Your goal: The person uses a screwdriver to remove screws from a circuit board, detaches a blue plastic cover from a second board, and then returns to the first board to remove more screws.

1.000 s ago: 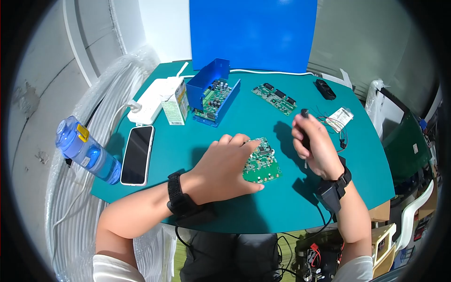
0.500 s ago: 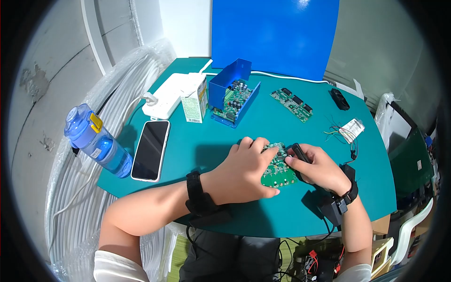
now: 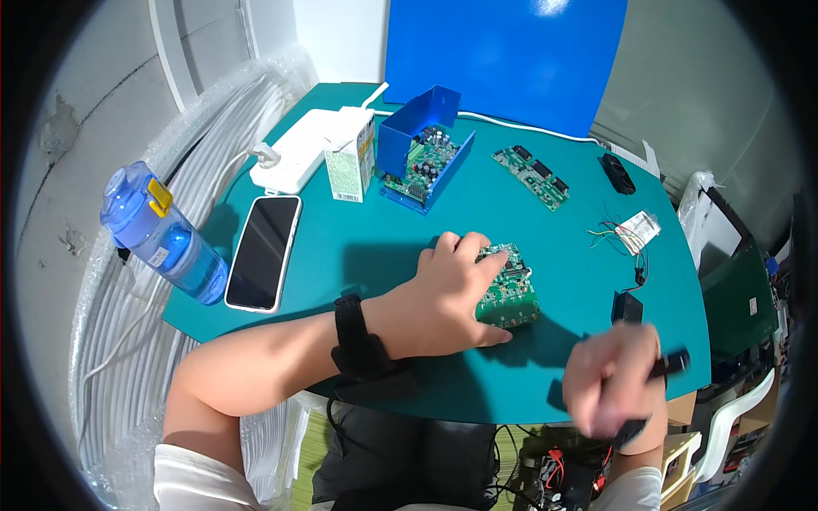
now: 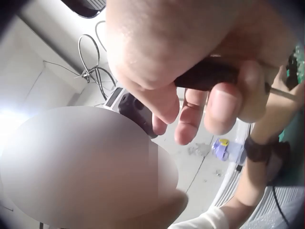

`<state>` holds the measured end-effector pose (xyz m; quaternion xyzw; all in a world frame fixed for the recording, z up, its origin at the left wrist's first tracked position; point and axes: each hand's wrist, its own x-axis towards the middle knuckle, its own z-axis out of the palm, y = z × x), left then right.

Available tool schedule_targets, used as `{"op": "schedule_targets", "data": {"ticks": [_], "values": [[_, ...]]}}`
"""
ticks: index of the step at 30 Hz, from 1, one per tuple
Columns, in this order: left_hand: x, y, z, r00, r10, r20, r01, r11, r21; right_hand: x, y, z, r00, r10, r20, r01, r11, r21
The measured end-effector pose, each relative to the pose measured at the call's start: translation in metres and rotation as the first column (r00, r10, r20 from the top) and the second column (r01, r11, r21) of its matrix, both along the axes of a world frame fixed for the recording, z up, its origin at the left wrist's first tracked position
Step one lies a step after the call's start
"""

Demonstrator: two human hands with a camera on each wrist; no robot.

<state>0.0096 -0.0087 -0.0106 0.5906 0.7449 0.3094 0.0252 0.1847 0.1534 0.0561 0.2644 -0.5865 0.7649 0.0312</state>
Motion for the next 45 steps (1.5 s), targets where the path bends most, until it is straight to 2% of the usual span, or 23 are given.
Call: {"op": "schedule_targets", "data": {"ticks": [1,2,4,5,7,13,14,15,16,17,18,19,21,24,28,29,32,36,38,43,45], "values": [[0.000,0.000,0.001,1.000,-0.001,0.013,0.001,1.000,-0.009,0.008,-0.006,0.007,0.992,0.124,0.022,-0.123,0.991,-0.053],[0.000,0.000,0.003,1.000,-0.002,0.025,0.002,1.000,-0.018,0.000,0.000,0.014,0.936,0.351,-0.038,-0.350,0.936,0.032],[0.000,-0.002,0.006,0.998,-0.013,0.055,0.015,1.000,-0.027,-0.007,-0.014,0.022,0.889,0.451,-0.080,-0.449,0.892,0.047],[0.000,-0.002,0.006,0.999,-0.006,0.049,0.007,1.000,-0.023,-0.011,-0.014,0.025,0.890,0.450,-0.072,-0.448,0.893,0.041],[0.001,-0.002,0.006,0.999,-0.003,0.052,0.004,1.000,-0.021,-0.017,-0.013,0.028,0.823,0.554,-0.128,-0.539,0.832,0.132],[0.001,-0.002,0.013,1.000,0.014,-0.017,-0.013,0.999,0.053,-0.016,-0.009,0.023,0.845,0.513,-0.150,-0.506,0.858,0.083],[-0.005,0.001,0.016,0.998,0.062,0.007,-0.062,0.985,0.164,-0.013,-0.002,0.019,0.847,0.511,-0.147,-0.505,0.860,0.081],[-0.011,0.004,0.019,0.994,0.105,0.036,-0.111,0.957,0.269,-0.009,0.008,0.012,0.830,0.536,-0.158,-0.515,0.843,0.154],[-0.020,0.005,0.021,0.994,0.100,0.037,-0.107,0.958,0.267,-0.008,0.012,0.010,0.812,0.560,-0.166,-0.522,0.823,0.226],[-0.030,0.004,0.025,0.986,0.169,-0.005,-0.159,0.931,0.328,-0.005,0.007,0.011,0.814,0.557,-0.165,-0.519,0.825,0.223],[-0.040,0.003,0.028,0.969,0.243,-0.044,-0.207,0.897,0.392,-0.007,-0.006,0.016,0.847,0.501,-0.177,-0.484,0.865,0.133],[-0.048,0.001,0.035,0.969,0.243,-0.042,-0.208,0.897,0.391,-0.009,-0.014,0.019,0.877,0.444,-0.184,-0.445,0.895,0.041],[-0.057,-0.006,0.049,0.917,0.370,0.148,-0.370,0.929,-0.029,-0.007,-0.015,0.019,0.872,0.449,-0.193,-0.448,0.893,0.050],[-0.067,-0.007,0.041,0.900,0.422,0.111,-0.411,0.905,-0.109,-0.006,-0.015,0.017,0.864,0.459,-0.208,-0.453,0.888,0.077],[-0.080,0.003,0.021,0.924,0.366,0.111,-0.368,0.930,-0.009,-0.009,-0.013,0.022,0.826,0.512,-0.234,-0.487,0.859,0.159],[-0.086,0.004,0.013,0.935,0.341,0.094,-0.349,0.934,0.078,-0.008,-0.014,0.022,0.824,0.515,-0.234,-0.491,0.857,0.157],[-0.085,0.004,0.016,0.936,0.326,0.130,-0.338,0.937,0.085,-0.007,-0.014,0.022,0.833,0.494,-0.250,-0.473,0.870,0.141],[-0.092,0.004,0.014,0.936,0.326,0.132,-0.336,0.940,0.059,-0.011,-0.016,0.021,0.792,0.539,-0.289,-0.515,0.842,0.159],[-0.088,0.005,0.017,0.912,0.333,0.239,-0.352,0.935,0.039,-0.011,-0.018,0.020,0.783,0.552,-0.287,-0.530,0.834,0.155],[-0.087,0.007,0.017,0.903,0.344,0.256,-0.364,0.931,0.034,-0.009,-0.020,0.022,0.803,0.530,-0.273,-0.504,0.848,0.164],[-0.086,0.011,0.014,0.905,0.282,0.319,-0.324,0.942,0.084,-0.006,-0.022,0.022,0.814,0.524,-0.249,-0.502,0.852,0.151]]}}
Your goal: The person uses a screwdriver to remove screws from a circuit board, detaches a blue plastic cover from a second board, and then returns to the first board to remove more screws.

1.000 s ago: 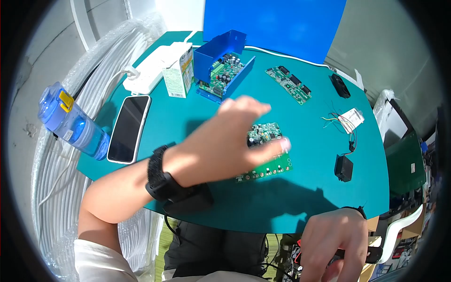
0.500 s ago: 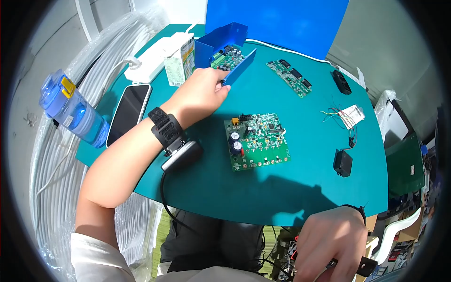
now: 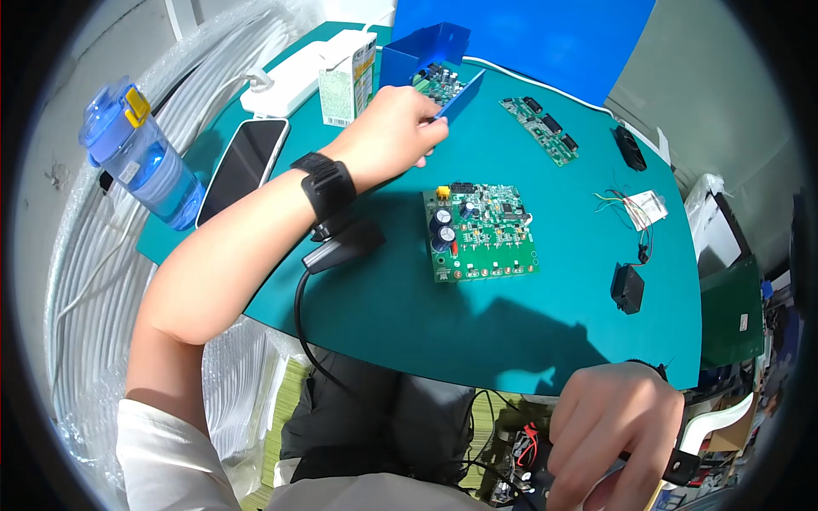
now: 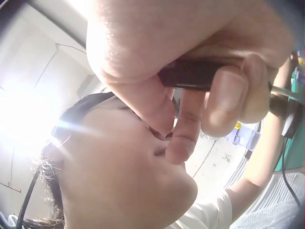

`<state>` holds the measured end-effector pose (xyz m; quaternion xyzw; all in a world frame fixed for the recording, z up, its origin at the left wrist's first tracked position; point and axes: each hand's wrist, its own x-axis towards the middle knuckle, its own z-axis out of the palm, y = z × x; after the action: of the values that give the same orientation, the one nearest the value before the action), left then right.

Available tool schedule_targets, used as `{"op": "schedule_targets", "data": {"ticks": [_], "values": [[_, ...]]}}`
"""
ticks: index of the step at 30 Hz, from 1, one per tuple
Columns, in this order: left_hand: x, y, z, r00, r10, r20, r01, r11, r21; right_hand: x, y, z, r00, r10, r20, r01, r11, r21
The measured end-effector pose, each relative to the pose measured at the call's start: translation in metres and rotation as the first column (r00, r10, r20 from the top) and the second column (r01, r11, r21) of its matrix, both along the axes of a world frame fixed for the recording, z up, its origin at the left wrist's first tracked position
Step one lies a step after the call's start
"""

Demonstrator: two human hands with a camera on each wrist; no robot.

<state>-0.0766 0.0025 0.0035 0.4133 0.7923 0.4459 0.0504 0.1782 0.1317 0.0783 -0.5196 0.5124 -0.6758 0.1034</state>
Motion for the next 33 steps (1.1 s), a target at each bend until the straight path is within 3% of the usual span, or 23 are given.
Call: {"op": "schedule_targets", "data": {"ticks": [3,8,9,11,13,16,18,19,20,21,22,25,26,27,29,31,33], "values": [[0.005,0.006,0.000,1.000,-0.014,0.007,0.014,1.000,0.005,-0.003,-0.001,-0.002,1.000,0.012,0.002,-0.012,1.000,0.009],[-0.005,0.004,0.004,0.997,-0.073,0.023,0.075,0.988,-0.138,0.002,0.000,-0.007,1.000,-0.005,0.010,0.005,1.000,0.027],[-0.004,0.002,0.012,0.997,-0.072,-0.005,0.069,0.974,-0.216,0.001,0.007,-0.007,1.000,0.023,0.012,-0.024,0.997,0.067],[0.007,-0.006,0.034,0.996,-0.081,0.045,0.088,0.975,-0.205,-0.001,0.012,-0.008,0.999,0.048,0.023,-0.051,0.993,0.106],[0.014,-0.017,0.056,0.993,-0.102,-0.059,0.099,0.994,-0.057,-0.005,0.013,-0.009,0.993,0.107,0.041,-0.111,0.986,0.123],[0.050,-0.052,0.124,0.997,-0.074,-0.034,0.073,0.997,-0.034,-0.012,0.012,-0.008,0.985,0.162,0.061,-0.170,0.972,0.164],[0.045,-0.062,0.151,0.974,-0.121,0.189,0.180,0.924,-0.337,-0.009,0.010,-0.014,0.990,0.129,0.052,-0.135,0.980,0.147],[0.042,-0.063,0.139,0.974,-0.116,0.194,0.177,0.925,-0.337,-0.008,0.009,-0.016,0.995,0.093,0.032,-0.096,0.986,0.133],[0.041,-0.060,0.114,0.993,-0.042,-0.111,0.009,0.958,-0.288,-0.007,0.004,-0.016,0.995,0.098,0.036,-0.102,0.986,0.131],[0.040,-0.057,0.088,0.915,0.054,-0.401,-0.140,0.972,-0.189,-0.007,-0.003,-0.016,0.997,0.050,0.059,-0.057,0.991,0.118],[0.039,-0.056,0.071,0.747,0.161,-0.645,-0.254,0.966,-0.053,-0.008,-0.008,-0.016,0.997,0.002,0.083,-0.011,0.994,0.105],[-0.004,-0.051,0.057,0.840,0.116,-0.530,-0.174,0.983,-0.060,-0.011,-0.008,-0.019,0.996,0.015,0.084,-0.028,0.988,0.154],[-0.001,-0.046,0.062,0.911,0.162,-0.379,-0.216,0.971,-0.106,-0.012,-0.009,-0.020,0.995,0.021,0.093,-0.035,0.987,0.156],[-0.001,-0.048,0.063,0.914,0.166,-0.369,-0.219,0.970,-0.108,-0.012,-0.011,-0.022,0.995,0.009,0.102,-0.026,0.986,0.163],[-0.001,-0.051,0.063,0.967,0.053,-0.249,-0.066,0.997,-0.044,-0.011,-0.013,-0.025,0.993,-0.002,0.116,-0.018,0.986,0.166],[-0.013,-0.045,0.055,0.966,0.091,-0.242,-0.097,0.995,-0.011,-0.012,-0.014,-0.028,0.988,-0.010,0.151,-0.019,0.982,0.190],[-0.018,-0.046,0.049,0.983,0.006,-0.185,0.012,0.996,0.094,-0.015,-0.015,-0.032,0.987,0.010,0.160,-0.040,0.983,0.182]]}}
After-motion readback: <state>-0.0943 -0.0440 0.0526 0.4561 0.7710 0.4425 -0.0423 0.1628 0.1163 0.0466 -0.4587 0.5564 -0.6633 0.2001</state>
